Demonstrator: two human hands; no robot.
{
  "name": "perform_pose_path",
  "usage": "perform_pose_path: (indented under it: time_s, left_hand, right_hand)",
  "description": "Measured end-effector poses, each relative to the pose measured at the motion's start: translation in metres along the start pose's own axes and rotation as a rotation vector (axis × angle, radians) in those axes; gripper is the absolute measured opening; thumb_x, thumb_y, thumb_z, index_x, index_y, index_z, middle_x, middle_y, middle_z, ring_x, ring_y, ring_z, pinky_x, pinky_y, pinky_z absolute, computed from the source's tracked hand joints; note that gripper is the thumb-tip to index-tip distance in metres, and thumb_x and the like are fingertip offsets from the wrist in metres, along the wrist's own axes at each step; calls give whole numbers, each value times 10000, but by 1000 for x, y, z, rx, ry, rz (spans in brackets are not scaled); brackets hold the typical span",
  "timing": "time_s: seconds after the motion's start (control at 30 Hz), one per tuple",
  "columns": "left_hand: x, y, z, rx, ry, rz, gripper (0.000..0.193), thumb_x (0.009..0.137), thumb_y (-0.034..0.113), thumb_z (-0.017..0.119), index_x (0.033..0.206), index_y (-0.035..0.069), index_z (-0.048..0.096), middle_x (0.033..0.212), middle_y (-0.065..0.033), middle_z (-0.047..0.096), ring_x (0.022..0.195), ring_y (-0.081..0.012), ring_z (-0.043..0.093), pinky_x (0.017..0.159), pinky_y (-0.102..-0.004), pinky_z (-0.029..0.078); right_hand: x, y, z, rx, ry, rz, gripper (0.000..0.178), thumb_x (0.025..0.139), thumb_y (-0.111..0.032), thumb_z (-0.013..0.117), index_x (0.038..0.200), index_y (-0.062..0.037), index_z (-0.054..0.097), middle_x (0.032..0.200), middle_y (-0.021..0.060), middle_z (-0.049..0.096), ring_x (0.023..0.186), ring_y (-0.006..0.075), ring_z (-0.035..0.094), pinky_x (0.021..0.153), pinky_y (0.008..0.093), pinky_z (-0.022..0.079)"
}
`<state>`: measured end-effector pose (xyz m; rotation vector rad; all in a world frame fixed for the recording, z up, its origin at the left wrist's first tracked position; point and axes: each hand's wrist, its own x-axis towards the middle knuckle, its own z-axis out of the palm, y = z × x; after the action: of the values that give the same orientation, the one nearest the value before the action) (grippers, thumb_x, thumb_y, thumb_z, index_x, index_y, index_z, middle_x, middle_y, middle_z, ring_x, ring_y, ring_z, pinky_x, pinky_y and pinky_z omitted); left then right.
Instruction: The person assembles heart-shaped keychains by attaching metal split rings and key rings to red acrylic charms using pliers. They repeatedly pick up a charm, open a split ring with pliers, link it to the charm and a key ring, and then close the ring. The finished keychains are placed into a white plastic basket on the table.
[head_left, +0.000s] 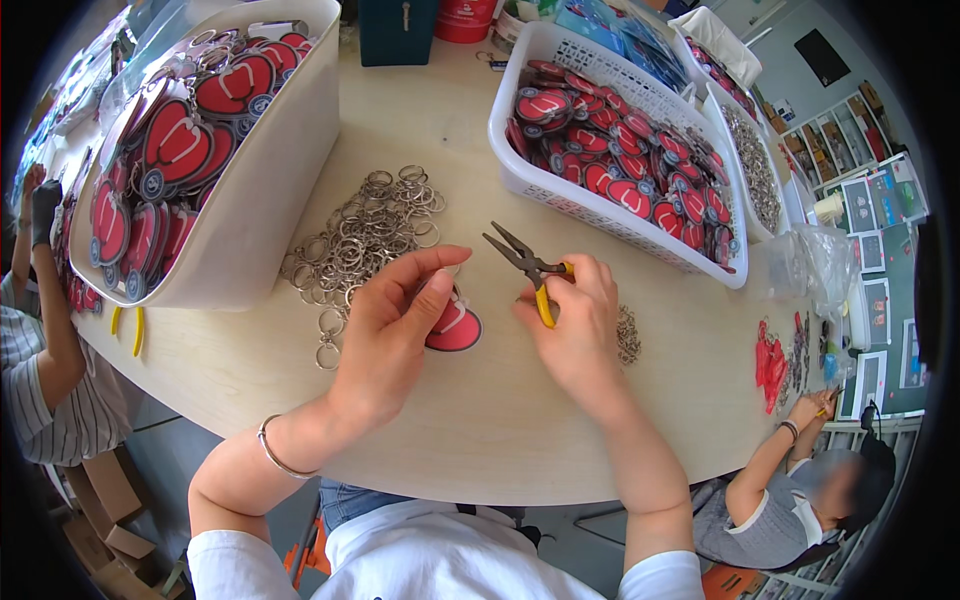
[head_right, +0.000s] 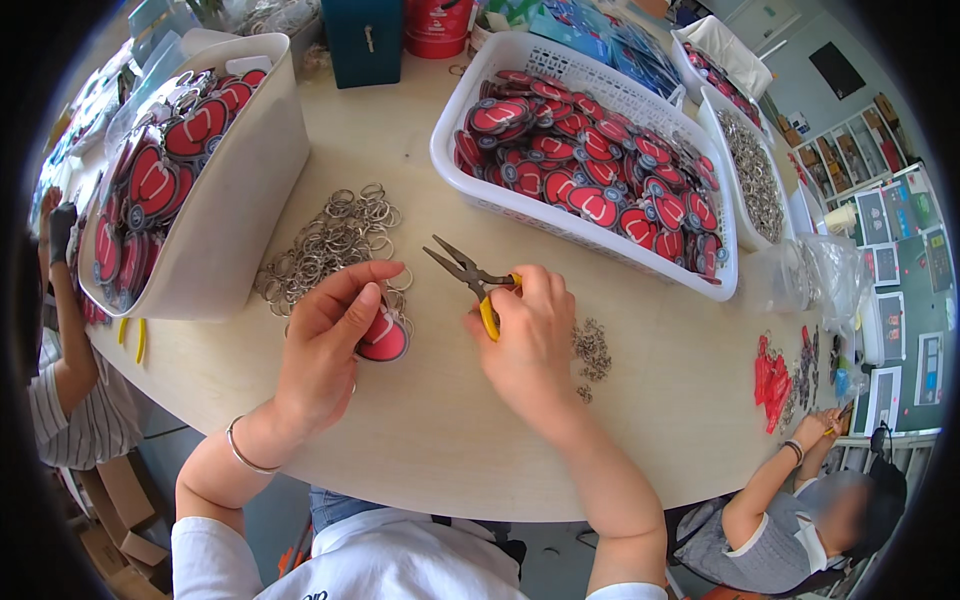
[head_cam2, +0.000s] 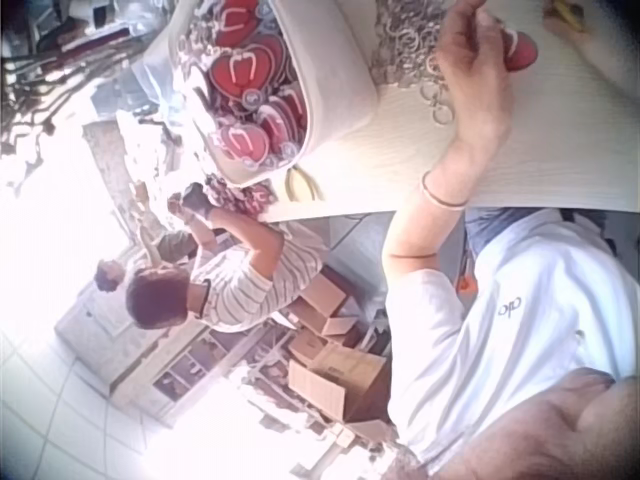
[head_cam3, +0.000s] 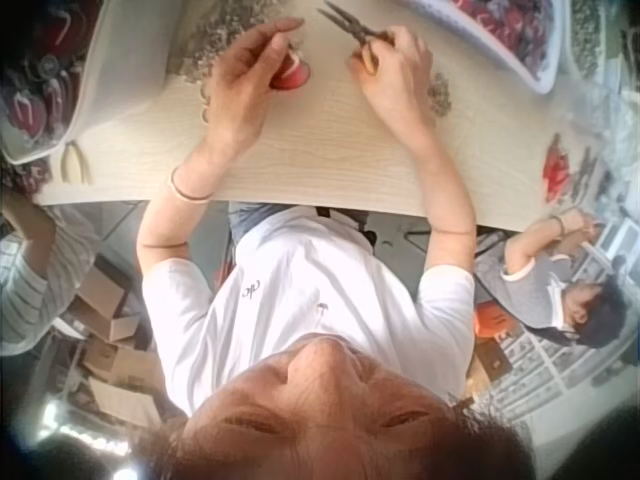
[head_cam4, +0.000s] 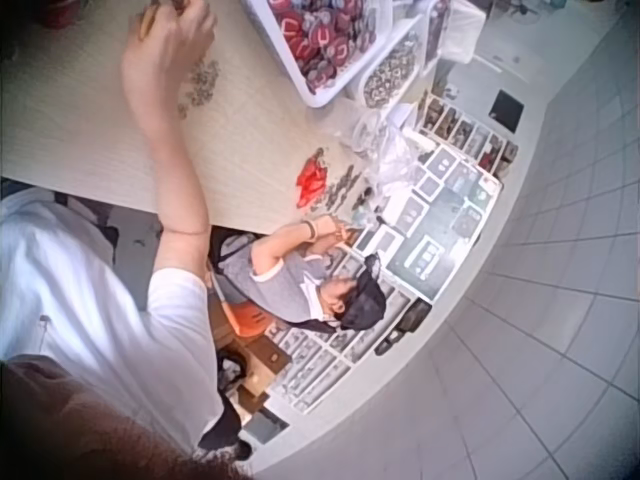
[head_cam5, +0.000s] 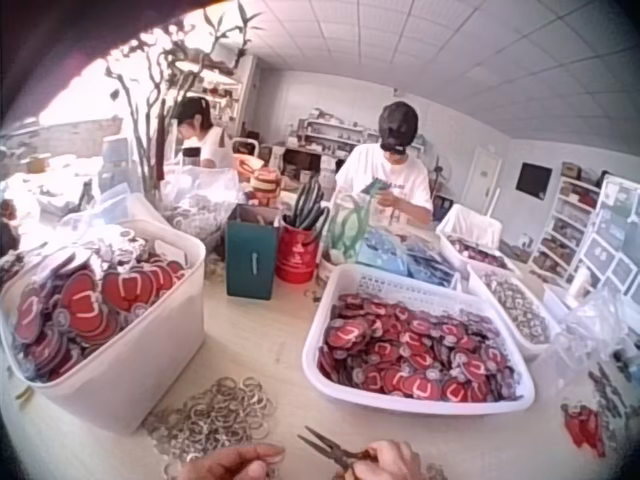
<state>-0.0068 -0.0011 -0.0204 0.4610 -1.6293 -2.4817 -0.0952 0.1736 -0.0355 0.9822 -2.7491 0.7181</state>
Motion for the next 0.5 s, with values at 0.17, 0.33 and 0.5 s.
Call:
perform_pose_path:
  time_s: [0.17,0.33,0.5]
  left_hand:
    - [-2,1,0,-37,-106,-127,266,969,160,564,1187,9,588,829,39,554,717,-22,496,625,-191,437]
    - [-3,12,4,399,-222,-196,215,941,165,603,1081,8,647,752,26,555,646,-32,490,564,-198,426]
    - [-3,3,2,216,-291,-126,175,886,131,665,965,-24,688,761,-6,581,694,-70,503,609,-241,425]
  right_hand:
    - [0,2,4,16,-7,-30,183,701,-80,769,806,-9,635,1023,122,532,971,314,496,829,431,383]
    - [-3,-1,-8,187,73,-157,197,689,-59,769,772,-7,598,1031,109,529,928,296,493,813,426,367]
    - [-4,-21,-24,179,116,-347,224,645,-61,782,723,-8,578,1027,99,532,897,286,490,764,420,367]
